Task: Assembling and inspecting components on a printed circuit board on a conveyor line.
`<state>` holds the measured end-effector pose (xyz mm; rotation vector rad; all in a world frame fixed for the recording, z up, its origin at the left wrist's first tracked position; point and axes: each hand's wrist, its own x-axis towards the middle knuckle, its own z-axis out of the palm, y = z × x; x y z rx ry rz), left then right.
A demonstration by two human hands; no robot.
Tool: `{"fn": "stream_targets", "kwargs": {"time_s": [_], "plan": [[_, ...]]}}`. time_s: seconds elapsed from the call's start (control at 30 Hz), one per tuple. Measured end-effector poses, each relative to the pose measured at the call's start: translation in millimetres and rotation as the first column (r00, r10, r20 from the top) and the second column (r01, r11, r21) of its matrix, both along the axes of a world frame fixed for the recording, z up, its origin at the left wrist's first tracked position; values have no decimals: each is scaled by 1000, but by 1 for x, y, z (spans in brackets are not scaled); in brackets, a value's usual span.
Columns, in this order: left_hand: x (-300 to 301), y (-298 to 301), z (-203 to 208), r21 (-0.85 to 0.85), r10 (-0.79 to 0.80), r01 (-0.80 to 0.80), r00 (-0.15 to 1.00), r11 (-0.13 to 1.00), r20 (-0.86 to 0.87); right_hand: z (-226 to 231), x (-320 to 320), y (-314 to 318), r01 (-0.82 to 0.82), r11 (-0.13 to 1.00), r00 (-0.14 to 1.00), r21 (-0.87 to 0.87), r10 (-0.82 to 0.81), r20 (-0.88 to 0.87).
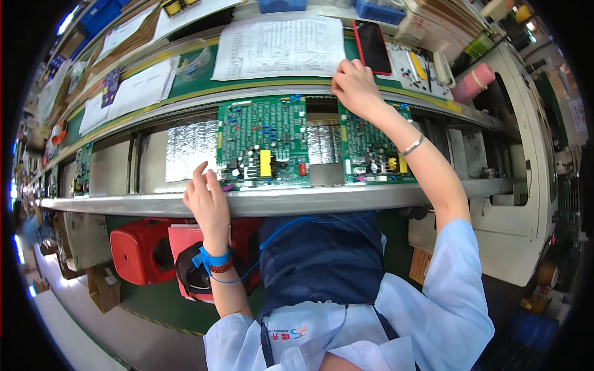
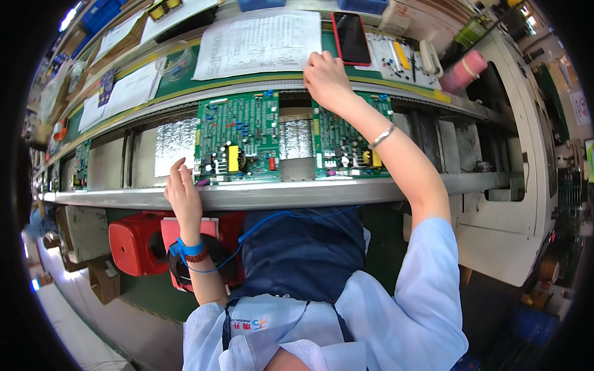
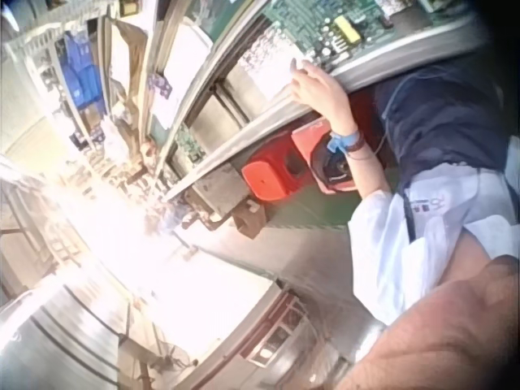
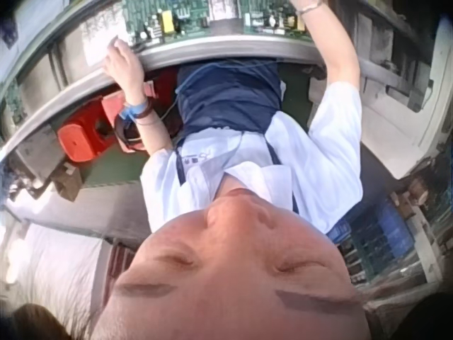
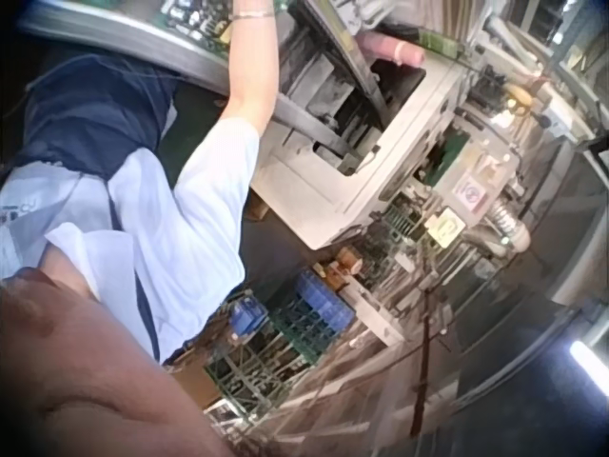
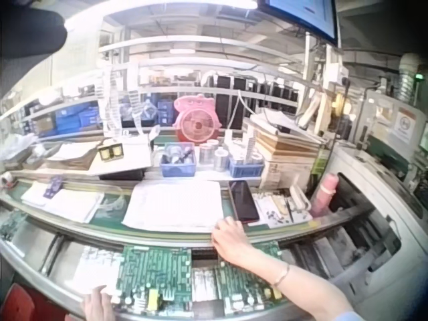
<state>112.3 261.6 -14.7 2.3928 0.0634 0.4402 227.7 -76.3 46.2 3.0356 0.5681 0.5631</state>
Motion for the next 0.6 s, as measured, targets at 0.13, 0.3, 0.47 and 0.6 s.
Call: {"fn": "stream_targets", "kwargs": {"time_s": [0.13, 0.3, 0.47, 0.6], "plan": [[-6, -1, 4, 16, 17, -18, 998, 1000, 62, 26, -22, 32, -108, 981, 992, 163, 118, -50], [-14, -5, 7, -15, 45, -43, 972, 999, 228, 46, -59, 101, -349, 859, 885, 374, 434, -170], [-29, 3, 17, -46, 7, 7, 957, 999, 290, 32, -70, 145, -422, 798, 790, 431, 556, -257], [-39, 9, 19, -58, -14, 34, 948, 998, 317, 20, -69, 163, -443, 774, 772, 453, 586, -247]]}}
